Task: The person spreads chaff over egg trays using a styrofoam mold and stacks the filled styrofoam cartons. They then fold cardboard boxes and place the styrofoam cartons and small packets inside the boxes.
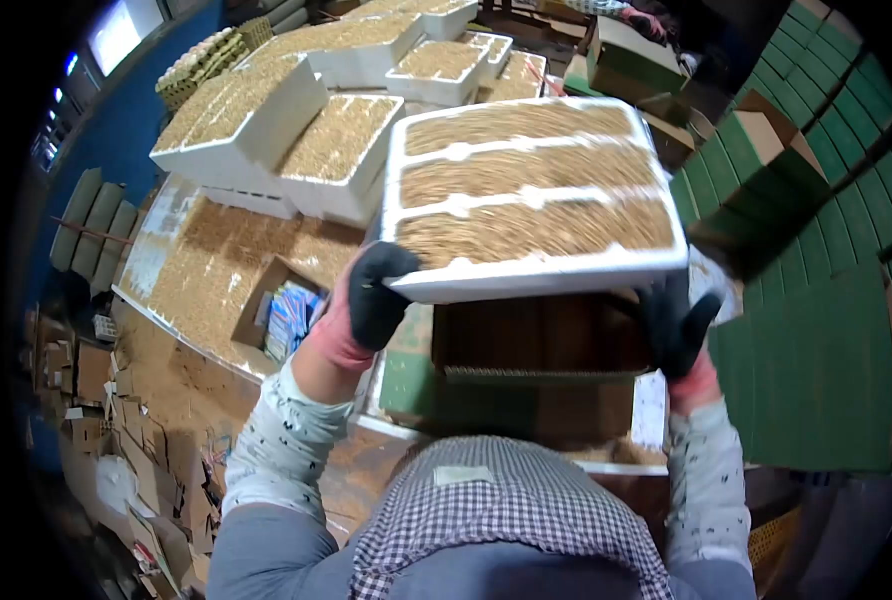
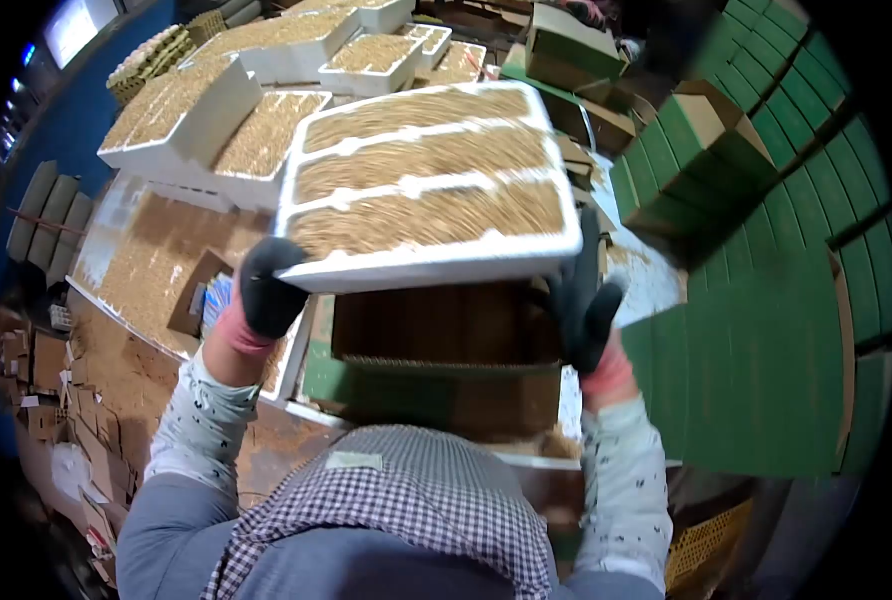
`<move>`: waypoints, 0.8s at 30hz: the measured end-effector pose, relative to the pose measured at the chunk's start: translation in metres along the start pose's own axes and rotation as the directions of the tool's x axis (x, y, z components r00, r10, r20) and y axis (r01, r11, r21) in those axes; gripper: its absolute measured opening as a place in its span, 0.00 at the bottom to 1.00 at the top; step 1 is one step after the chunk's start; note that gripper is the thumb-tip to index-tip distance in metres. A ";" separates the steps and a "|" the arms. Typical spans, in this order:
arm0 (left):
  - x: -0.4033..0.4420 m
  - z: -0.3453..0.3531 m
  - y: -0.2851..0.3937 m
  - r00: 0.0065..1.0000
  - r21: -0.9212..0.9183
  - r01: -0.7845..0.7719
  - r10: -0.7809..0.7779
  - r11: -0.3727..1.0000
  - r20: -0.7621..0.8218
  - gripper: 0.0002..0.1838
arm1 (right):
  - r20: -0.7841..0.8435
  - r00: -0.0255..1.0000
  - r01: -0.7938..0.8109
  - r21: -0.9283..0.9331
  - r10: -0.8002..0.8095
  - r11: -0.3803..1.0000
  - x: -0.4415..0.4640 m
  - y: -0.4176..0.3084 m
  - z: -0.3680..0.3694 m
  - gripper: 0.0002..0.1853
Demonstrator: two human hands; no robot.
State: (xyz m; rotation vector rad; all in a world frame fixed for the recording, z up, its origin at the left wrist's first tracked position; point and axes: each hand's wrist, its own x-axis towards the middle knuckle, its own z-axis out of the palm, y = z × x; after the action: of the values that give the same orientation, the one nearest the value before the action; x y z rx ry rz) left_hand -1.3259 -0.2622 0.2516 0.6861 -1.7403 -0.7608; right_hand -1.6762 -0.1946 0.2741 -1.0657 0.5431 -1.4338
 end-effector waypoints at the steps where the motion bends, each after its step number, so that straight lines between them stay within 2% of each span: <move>1: -0.001 0.008 0.011 0.987 0.008 -0.134 0.133 0.991 0.090 0.07 | -0.141 0.990 -0.049 -0.116 0.032 0.992 -0.006 -0.010 0.001 0.37; 2: -0.002 0.014 0.021 0.986 -0.126 0.096 -0.077 0.987 0.146 0.12 | -0.278 0.958 -0.126 -0.213 0.064 0.969 -0.013 -0.021 0.003 0.31; 3: -0.004 0.021 0.031 0.936 -0.256 0.337 -0.293 0.906 0.196 0.19 | -0.303 0.953 -0.136 -0.434 -0.002 0.890 -0.026 -0.029 -0.008 0.25; 4: -0.007 0.028 0.041 0.842 -0.355 0.539 -0.485 0.764 0.235 0.26 | -0.327 0.943 -0.162 -0.628 -0.069 0.761 -0.038 -0.037 -0.019 0.20; 5: -0.010 0.035 0.037 0.874 -0.389 0.484 -0.451 0.783 0.181 0.30 | -0.297 0.946 -0.130 -0.715 -0.131 0.687 -0.052 -0.045 -0.024 0.18; 6: -0.015 0.039 0.035 0.885 -0.303 0.465 -0.436 0.832 0.160 0.33 | -0.266 0.945 -0.100 -0.792 -0.192 0.602 -0.063 -0.053 -0.020 0.15; 7: -0.023 0.039 0.030 0.893 -0.207 0.449 -0.432 0.869 0.126 0.35 | -0.321 0.941 -0.146 -0.664 -0.103 0.734 -0.065 -0.059 -0.013 0.19; 8: -0.032 0.040 0.025 0.951 -0.182 0.307 -0.296 0.934 0.090 0.35 | -0.373 0.928 -0.194 -0.512 -0.013 0.837 -0.064 -0.067 0.003 0.22; 9: -0.037 0.047 0.021 0.980 -0.097 0.197 -0.199 0.976 -0.012 0.34 | -0.394 0.914 -0.241 -0.348 0.092 0.906 -0.062 -0.065 0.020 0.30; 10: -0.039 0.052 0.016 0.982 -0.073 0.166 -0.172 0.983 -0.080 0.34 | -0.377 0.922 -0.219 -0.311 0.092 0.925 -0.059 -0.059 0.019 0.25; 11: -0.042 0.048 0.013 0.980 -0.046 0.135 -0.140 0.990 -0.140 0.35 | -0.356 0.925 -0.228 -0.246 0.130 0.942 -0.048 -0.055 0.026 0.25; 13: -0.048 0.016 0.021 0.971 0.175 0.131 -0.091 0.976 -0.223 0.34 | -0.335 0.914 -0.268 -0.068 0.231 0.961 -0.030 -0.051 0.040 0.28; 14: -0.052 -0.007 0.028 0.948 0.286 0.131 -0.035 0.949 -0.316 0.33 | -0.301 0.926 -0.266 -0.084 0.230 0.960 -0.030 -0.053 0.028 0.30; 15: -0.053 -0.037 0.040 0.921 0.515 0.260 -0.050 0.817 -0.386 0.31 | -0.274 0.935 -0.259 -0.100 0.223 0.961 -0.029 -0.057 0.016 0.32; 16: -0.062 -0.063 0.038 0.883 0.579 0.317 -0.012 0.751 -0.469 0.30 | -0.253 0.952 -0.209 -0.130 0.172 0.969 -0.027 -0.057 0.032 0.33; 17: -0.073 -0.086 0.037 0.852 0.612 0.483 -0.174 0.626 -0.494 0.29 | -0.219 0.953 -0.240 -0.115 0.211 0.964 -0.028 -0.061 0.042 0.34; 18: -0.085 -0.099 0.021 0.847 0.794 0.532 -0.175 0.294 -0.502 0.25 | -0.285 0.939 -0.237 -0.129 0.193 0.963 -0.034 -0.067 0.032 0.31; 19: -0.093 -0.115 0.002 0.766 0.821 0.566 -0.417 0.077 -0.489 0.23 | -0.349 0.922 -0.230 -0.141 0.169 0.963 -0.042 -0.065 0.005 0.28; 20: -0.092 -0.119 -0.008 0.662 0.869 0.492 -0.626 -0.049 -0.411 0.22 | -0.383 0.923 -0.149 -0.256 0.041 0.955 -0.050 -0.064 -0.015 0.18; 21: -0.094 -0.124 -0.018 0.502 0.910 0.378 -0.788 -0.171 -0.356 0.21 | -0.410 0.908 -0.081 -0.375 -0.087 0.923 -0.059 -0.063 -0.035 0.08; 22: -0.103 -0.130 -0.040 0.532 0.911 0.393 -0.777 -0.127 -0.337 0.21 | -0.405 0.904 -0.086 -0.488 -0.138 0.869 -0.058 -0.062 -0.043 0.07; 24: -0.125 -0.143 -0.077 0.576 0.902 0.426 -0.748 -0.068 -0.328 0.20 | -0.286 0.956 -0.074 -0.440 -0.061 0.895 -0.052 -0.069 -0.037 0.06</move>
State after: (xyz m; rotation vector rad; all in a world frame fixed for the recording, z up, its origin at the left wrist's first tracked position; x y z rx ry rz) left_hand -1.1485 -0.2387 0.1515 2.5348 -2.0200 -0.1971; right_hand -1.7503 -0.1426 0.2995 -1.2086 1.1347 -1.5092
